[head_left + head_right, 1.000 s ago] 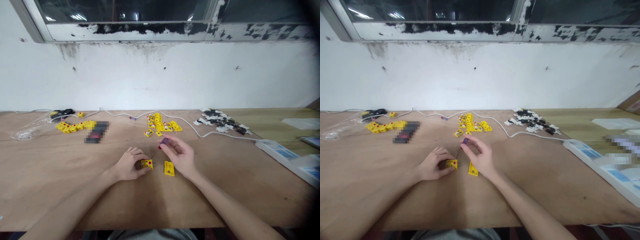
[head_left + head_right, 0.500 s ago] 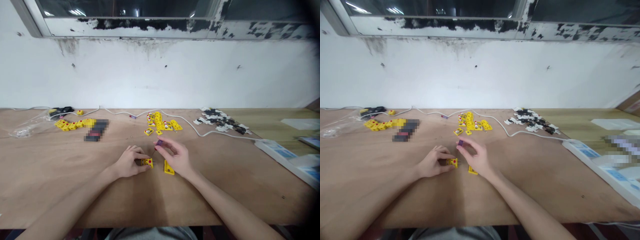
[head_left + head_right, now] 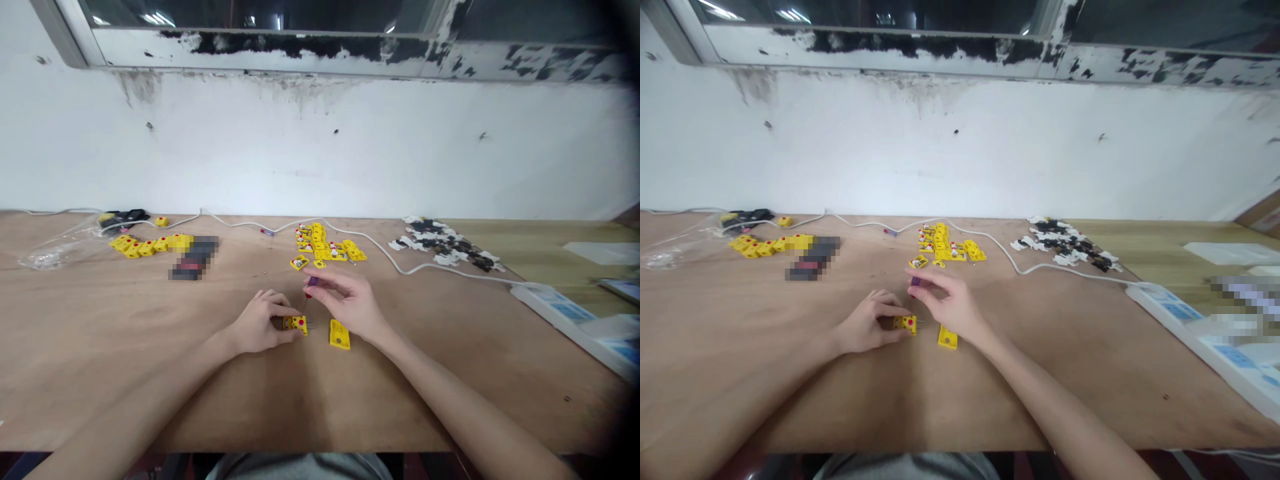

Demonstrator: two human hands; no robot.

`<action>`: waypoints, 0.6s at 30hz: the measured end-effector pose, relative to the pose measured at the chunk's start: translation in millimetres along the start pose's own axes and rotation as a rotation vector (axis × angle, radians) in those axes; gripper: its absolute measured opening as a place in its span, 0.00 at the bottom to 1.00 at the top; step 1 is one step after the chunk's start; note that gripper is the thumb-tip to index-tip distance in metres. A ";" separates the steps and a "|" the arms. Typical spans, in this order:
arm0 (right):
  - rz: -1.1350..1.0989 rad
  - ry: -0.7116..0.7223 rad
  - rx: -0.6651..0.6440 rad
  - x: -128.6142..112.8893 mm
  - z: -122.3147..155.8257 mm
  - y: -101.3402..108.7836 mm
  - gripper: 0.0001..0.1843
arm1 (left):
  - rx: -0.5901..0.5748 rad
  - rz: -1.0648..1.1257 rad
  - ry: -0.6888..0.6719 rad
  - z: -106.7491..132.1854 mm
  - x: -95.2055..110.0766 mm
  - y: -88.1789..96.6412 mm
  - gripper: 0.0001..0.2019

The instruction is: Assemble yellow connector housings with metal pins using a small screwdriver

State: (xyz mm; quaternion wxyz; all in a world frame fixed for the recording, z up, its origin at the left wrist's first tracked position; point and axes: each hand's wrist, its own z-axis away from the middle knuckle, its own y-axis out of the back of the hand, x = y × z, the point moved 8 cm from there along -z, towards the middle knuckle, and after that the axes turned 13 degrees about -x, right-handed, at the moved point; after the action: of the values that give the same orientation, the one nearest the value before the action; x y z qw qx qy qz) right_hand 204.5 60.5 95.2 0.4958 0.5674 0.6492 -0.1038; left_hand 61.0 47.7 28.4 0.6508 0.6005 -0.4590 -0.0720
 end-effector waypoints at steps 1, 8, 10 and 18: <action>0.020 -0.006 0.002 0.0 -1.3 0.6 0.14 | 0.002 -0.001 -0.002 0.0 0.3 0.1 0.14; 0.058 0.008 -0.017 -5.4 -3.7 0.0 0.15 | 0.006 0.013 0.001 0.3 -1.0 -0.5 0.14; 0.073 0.011 -0.065 -7.8 -5.0 -3.2 0.16 | 0.005 0.016 0.007 0.1 -1.3 -0.5 0.14; 0.033 -0.024 -0.141 -4.7 -14.1 -3.7 0.17 | 0.000 0.014 0.023 -0.3 -2.4 -1.0 0.14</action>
State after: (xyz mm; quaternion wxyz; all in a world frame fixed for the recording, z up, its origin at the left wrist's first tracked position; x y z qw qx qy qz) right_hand 193.4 66.1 104.0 0.5439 0.5404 0.6395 -0.0567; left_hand 60.4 49.2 26.3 0.6565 0.5979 -0.4558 -0.0607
